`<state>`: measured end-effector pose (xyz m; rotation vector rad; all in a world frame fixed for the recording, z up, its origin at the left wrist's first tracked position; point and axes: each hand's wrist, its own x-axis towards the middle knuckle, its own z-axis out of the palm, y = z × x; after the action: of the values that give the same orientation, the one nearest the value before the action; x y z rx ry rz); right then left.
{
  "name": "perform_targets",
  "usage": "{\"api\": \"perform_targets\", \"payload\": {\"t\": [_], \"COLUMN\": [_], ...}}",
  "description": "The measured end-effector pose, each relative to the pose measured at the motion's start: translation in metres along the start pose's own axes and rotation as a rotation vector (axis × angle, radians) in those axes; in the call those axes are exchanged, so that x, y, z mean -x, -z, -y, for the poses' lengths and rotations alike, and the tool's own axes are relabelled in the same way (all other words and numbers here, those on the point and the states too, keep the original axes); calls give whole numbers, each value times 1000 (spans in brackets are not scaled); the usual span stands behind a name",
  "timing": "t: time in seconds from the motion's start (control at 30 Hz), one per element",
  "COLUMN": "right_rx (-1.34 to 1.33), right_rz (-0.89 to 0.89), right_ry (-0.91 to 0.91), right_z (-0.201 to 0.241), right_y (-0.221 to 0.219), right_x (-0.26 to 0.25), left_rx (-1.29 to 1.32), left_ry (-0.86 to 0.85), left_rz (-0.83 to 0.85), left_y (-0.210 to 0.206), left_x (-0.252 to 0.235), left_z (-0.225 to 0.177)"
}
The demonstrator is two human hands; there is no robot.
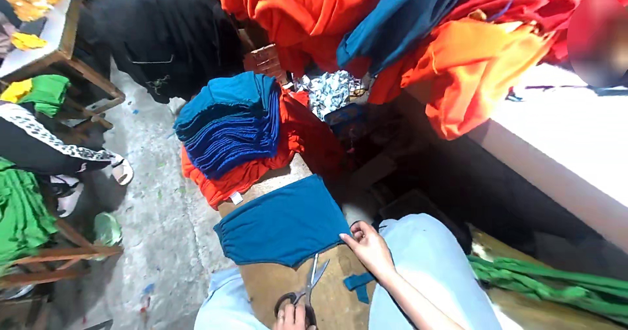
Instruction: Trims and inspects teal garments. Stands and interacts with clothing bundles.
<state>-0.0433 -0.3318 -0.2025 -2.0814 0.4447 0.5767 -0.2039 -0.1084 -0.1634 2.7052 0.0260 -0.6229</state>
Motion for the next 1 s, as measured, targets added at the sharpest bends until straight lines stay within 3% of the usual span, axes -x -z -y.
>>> {"api": "perform_targets", "payload": {"t": [0.13, 0.37, 0.53, 0.6, 0.7, 0.8, 0.9, 1.0], "right_rx": [98, 437, 140, -83, -379, -449, -430, -385], "right_rz": [-85, 41, -76, -36, 12, 16, 5, -14], "right_ry": [120, 121, 236, 120, -23, -30, -33, -6], "right_z": [-3, 15, 8, 8, 7, 8, 7, 6], "right_y": [-2, 2, -4, -3, 1, 2, 0, -2], "right_x": [7, 20, 19, 17, 12, 11, 11, 11], "left_rx": [-3, 32, 16, 33, 285, 444, 188, -96], "left_ry": [-2, 122, 158, 97, 6, 25, 144, 80], "left_rz": [-150, 102, 199, 216, 200, 39, 77, 160], "left_y": [6, 14, 31, 43, 61, 66, 70, 55], "left_x": [1, -11, -13, -11, -6, -13, -31, -30], "left_z": [4, 5, 3, 4, 14, 24, 31, 36]}}
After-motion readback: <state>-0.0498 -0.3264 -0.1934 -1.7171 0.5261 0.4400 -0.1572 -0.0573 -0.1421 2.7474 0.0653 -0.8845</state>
